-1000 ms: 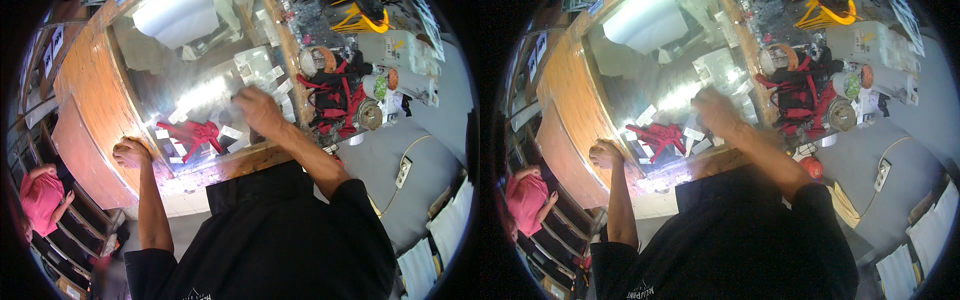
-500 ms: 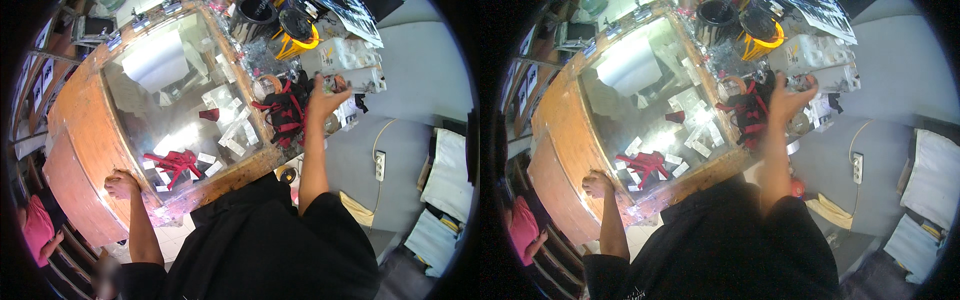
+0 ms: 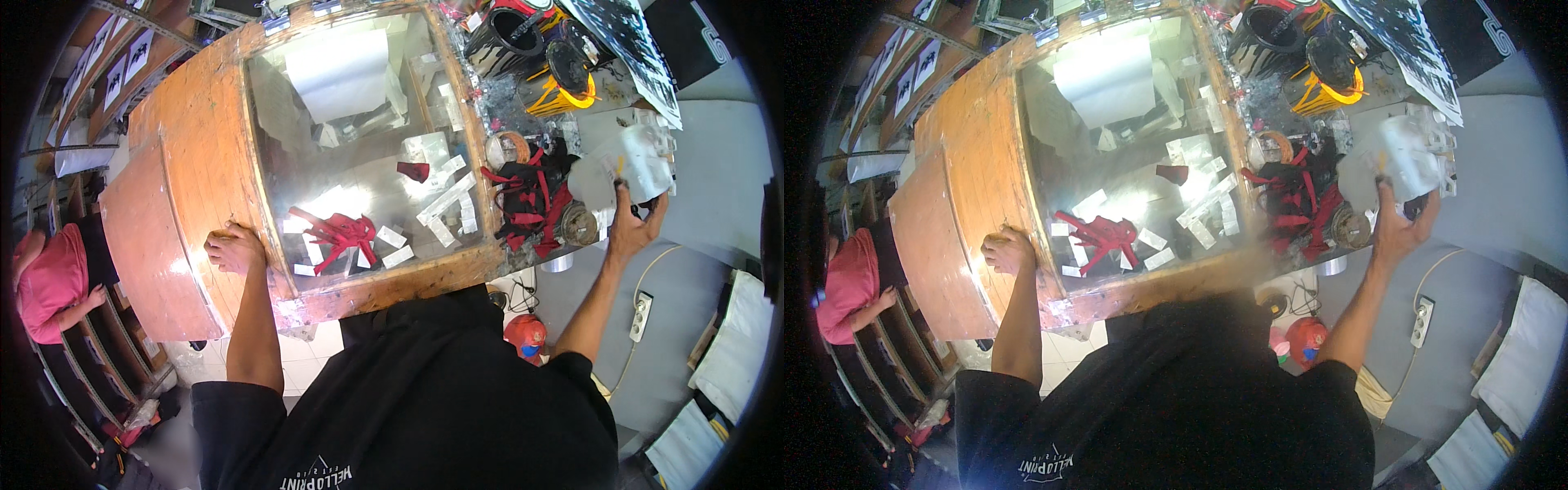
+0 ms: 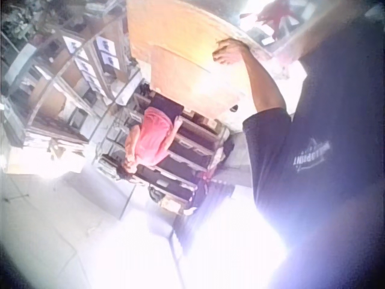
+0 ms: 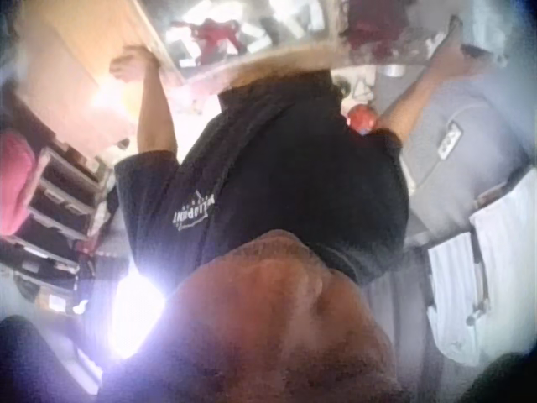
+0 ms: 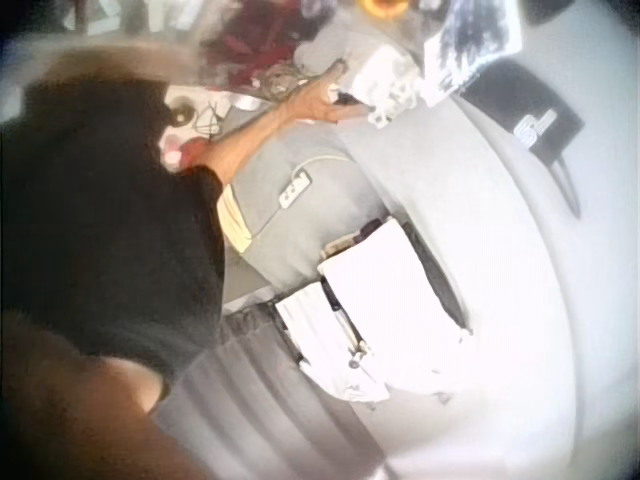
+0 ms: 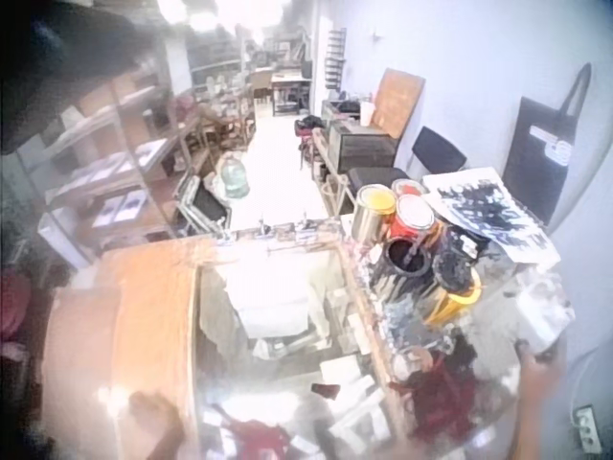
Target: The person wipes a glass printing frame with a cloth and a liquid from a container, then cleans a small black part by hand.
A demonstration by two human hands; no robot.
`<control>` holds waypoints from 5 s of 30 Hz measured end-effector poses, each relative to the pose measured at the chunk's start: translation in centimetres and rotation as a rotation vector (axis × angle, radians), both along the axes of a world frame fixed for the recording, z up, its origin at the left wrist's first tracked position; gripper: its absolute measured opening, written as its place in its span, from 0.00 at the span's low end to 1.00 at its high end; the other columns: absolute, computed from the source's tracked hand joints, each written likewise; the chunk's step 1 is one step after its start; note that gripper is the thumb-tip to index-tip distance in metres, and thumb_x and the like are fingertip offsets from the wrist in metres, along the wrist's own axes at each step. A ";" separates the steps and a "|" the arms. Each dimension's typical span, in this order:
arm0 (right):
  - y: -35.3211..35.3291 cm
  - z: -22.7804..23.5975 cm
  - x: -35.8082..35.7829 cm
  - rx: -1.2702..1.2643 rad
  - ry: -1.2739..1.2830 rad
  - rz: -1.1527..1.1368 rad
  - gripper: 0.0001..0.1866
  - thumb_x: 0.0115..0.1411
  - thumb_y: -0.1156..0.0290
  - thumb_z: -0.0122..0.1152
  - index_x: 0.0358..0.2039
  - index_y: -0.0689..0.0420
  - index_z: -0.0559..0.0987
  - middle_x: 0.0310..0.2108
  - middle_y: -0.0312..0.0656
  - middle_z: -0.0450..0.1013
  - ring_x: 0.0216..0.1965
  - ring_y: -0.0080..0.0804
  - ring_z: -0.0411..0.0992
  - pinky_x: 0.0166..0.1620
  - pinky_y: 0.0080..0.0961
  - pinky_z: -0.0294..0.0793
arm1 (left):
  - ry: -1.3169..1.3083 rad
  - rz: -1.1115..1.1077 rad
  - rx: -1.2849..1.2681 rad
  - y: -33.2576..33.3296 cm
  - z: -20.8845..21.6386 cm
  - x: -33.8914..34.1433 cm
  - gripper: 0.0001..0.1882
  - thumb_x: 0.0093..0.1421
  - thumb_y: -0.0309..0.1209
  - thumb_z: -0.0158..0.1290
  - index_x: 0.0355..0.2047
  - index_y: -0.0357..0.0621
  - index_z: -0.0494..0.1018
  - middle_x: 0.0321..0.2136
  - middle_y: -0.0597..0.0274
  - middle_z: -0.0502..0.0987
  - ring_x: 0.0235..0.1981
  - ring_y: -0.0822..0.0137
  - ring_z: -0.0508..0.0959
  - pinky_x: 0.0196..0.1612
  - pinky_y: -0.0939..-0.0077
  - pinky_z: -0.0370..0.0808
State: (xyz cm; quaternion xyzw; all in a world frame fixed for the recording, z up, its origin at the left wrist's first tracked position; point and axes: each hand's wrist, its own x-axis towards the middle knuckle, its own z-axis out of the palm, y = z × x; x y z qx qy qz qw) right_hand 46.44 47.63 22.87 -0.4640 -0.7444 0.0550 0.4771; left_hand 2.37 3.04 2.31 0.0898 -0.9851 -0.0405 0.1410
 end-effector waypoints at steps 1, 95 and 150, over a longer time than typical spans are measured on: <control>-0.8 0.9 0.4 0.037 -0.132 0.054 0.35 0.44 0.65 0.82 0.52 0.62 0.76 0.40 0.45 0.79 0.41 0.35 0.76 0.44 0.32 0.76 | 0.006 -0.001 0.000 -0.1 0.0 0.0 0.30 0.64 0.53 0.45 0.56 0.41 0.65 0.56 0.49 0.65 0.58 0.45 0.65 0.54 0.42 0.66; -11.1 -16.9 -18.8 -0.452 -0.442 1.132 0.16 0.42 0.91 0.58 0.33 0.62 0.80 0.36 0.45 0.72 0.40 0.45 0.72 0.42 0.35 0.74 | -0.040 -0.004 -0.032 0.0 -0.4 -0.5 0.32 0.65 0.55 0.42 0.56 0.40 0.65 0.55 0.48 0.64 0.55 0.46 0.64 0.53 0.45 0.65; -13.9 -17.5 -21.0 -0.337 -0.478 1.308 0.21 0.44 0.88 0.55 0.40 0.59 0.81 0.44 0.47 0.76 0.47 0.50 0.74 0.48 0.37 0.77 | -0.081 0.019 0.045 0.5 0.8 -0.1 0.32 0.65 0.53 0.44 0.59 0.38 0.63 0.61 0.46 0.61 0.60 0.44 0.62 0.57 0.43 0.62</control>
